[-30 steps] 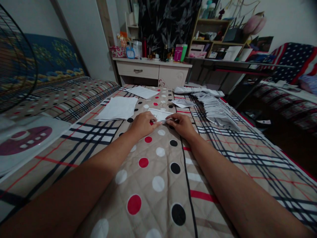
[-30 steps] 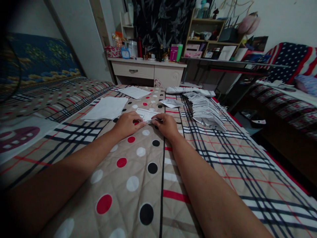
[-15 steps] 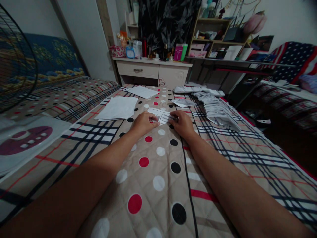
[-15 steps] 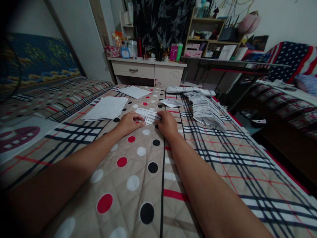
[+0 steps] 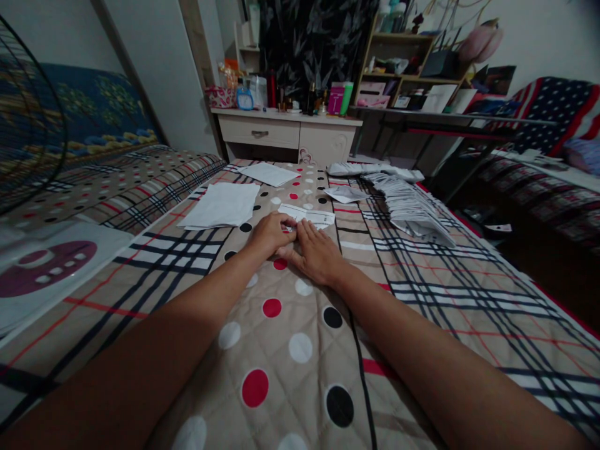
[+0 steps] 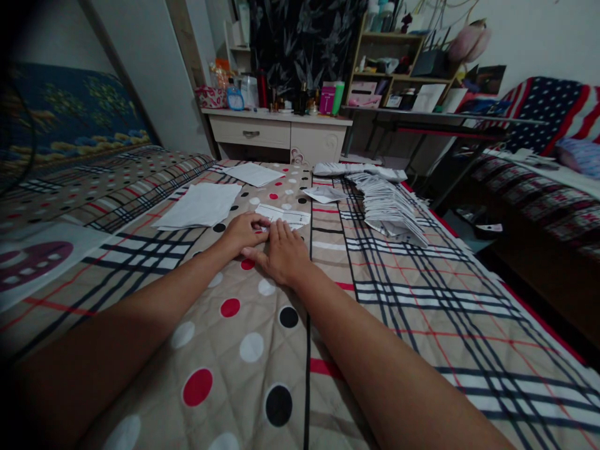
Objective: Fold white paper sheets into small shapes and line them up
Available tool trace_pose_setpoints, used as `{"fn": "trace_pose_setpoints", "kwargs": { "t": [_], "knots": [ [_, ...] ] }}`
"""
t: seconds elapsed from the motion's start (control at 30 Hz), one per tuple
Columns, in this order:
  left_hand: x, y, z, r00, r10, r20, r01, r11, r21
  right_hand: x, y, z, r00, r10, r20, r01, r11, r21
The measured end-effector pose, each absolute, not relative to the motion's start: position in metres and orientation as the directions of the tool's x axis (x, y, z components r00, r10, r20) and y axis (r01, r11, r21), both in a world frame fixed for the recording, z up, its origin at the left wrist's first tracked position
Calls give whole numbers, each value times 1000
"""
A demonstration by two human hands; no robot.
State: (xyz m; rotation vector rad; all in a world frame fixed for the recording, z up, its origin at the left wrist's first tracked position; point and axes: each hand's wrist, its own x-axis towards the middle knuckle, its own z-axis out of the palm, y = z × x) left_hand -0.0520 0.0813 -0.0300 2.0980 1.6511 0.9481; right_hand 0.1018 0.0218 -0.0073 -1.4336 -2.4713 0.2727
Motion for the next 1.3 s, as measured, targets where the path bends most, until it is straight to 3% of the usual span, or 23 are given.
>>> {"fn": "trace_pose_setpoints", "kwargs": {
  "t": [0.2, 0.33, 0.47, 0.63, 0.8, 1.03, 1.17, 1.3],
  "knots": [
    [-53, 78, -31, 114, 937, 330, 697, -312, 646, 125, 41, -7, -307, 949, 78, 944, 314, -104],
    [-54, 79, -31, 127, 938, 323, 698, -316, 643, 125, 35, -7, -399, 910, 112, 912, 406, -59],
    [-55, 79, -31, 147, 928, 342, 708, -340, 619, 125, 34, -6, -583, 808, 88, 802, 589, -100],
    [-54, 77, -28, 129, 938, 321, 716, -312, 625, 129, 45, -7, -485, 868, 109, 864, 495, -94],
    [-55, 77, -28, 151, 932, 330, 695, -337, 635, 132, 45, -7, -603, 788, 123, 778, 616, -128],
    [-56, 78, -27, 115, 935, 336, 707, -314, 633, 128, 55, -9, -398, 883, 249, 905, 422, -51],
    [-55, 81, -27, 74, 908, 413, 785, -308, 537, 126, 55, -11, -510, 805, 303, 828, 555, -79],
    [-57, 83, -29, 164, 894, 418, 844, -346, 409, 127, 54, -10, -556, 762, 331, 766, 625, -153]
  ]
}}
